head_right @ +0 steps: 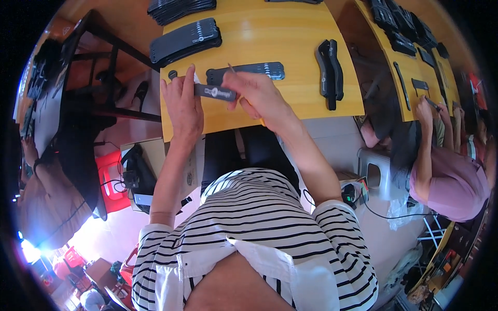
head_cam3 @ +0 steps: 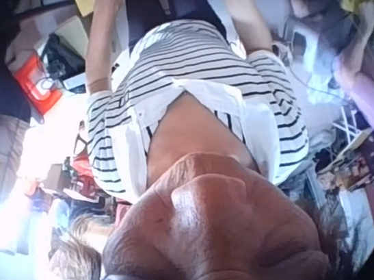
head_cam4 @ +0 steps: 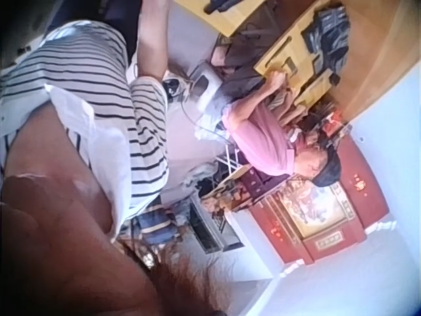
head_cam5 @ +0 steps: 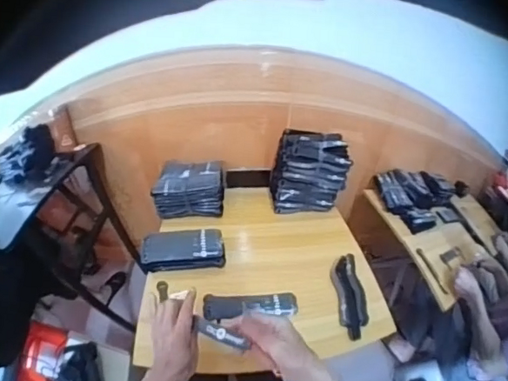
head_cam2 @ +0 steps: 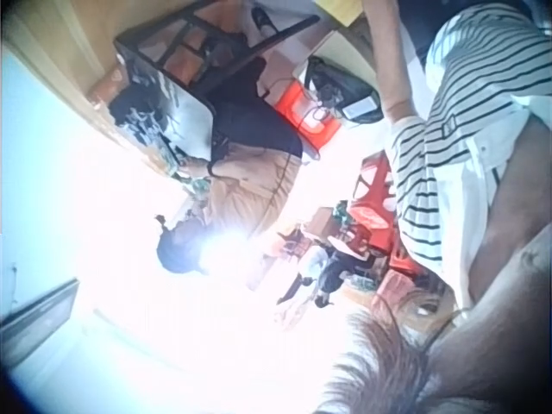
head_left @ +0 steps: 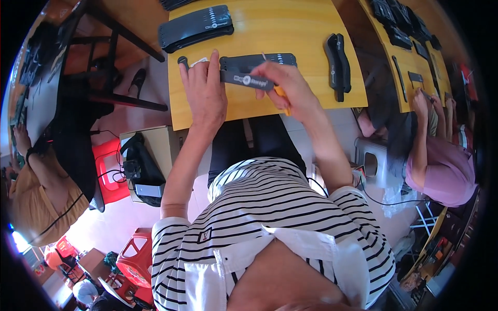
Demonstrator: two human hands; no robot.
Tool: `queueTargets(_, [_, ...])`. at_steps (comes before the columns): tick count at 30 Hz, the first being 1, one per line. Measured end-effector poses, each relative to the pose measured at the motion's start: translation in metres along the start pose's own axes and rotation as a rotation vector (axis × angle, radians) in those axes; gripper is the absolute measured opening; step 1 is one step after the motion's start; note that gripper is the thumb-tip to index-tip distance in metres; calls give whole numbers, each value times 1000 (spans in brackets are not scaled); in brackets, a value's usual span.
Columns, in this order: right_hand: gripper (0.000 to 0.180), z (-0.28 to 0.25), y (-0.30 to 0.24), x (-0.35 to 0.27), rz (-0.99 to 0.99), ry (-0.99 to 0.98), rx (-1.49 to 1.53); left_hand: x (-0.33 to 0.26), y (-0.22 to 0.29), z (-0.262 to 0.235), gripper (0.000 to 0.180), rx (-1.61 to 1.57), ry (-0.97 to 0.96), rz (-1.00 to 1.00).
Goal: Assembling black leather or synthetic straps by inserting small metal components using a pick tool.
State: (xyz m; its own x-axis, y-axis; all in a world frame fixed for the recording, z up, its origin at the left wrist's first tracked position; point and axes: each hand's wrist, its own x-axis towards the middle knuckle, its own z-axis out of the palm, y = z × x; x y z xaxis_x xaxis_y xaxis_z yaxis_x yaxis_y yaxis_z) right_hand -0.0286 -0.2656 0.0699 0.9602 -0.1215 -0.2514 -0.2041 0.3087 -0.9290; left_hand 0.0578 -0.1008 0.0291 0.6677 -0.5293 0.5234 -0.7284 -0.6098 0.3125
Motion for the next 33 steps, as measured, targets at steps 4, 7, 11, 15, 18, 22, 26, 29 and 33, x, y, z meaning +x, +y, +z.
queueTargets(4, [23,-7,7,-29,14,35,-162,-4,8,4,54,62,-52,96])
queueTargets(7, [19,-21,16,-42,30,29,-280,-10,13,4,51,128,-107,165])
queueTargets(11, [15,-42,30,-51,-10,136,-329,-17,29,-8,40,-80,-281,171])
queueTargets(15, [14,-59,41,-55,-71,160,-414,-25,23,-12,28,-451,-627,38])
queueTargets(18, [14,-70,48,-57,-48,179,-469,-26,11,-14,24,-589,-730,-27])
queueTargets(22, [15,-79,48,-52,-45,157,-419,-24,-7,-14,20,-752,-883,-132])
queueTargets(26, [12,-93,47,-43,174,231,-314,-31,-25,0,16,-960,-887,-477])
queueTargets(29, [11,-93,51,-33,16,333,-274,-31,-29,18,13,-1101,-686,-636])
queueTargets(33, [10,-109,70,-7,-74,435,-304,-20,-25,42,12,-1096,-416,-820])
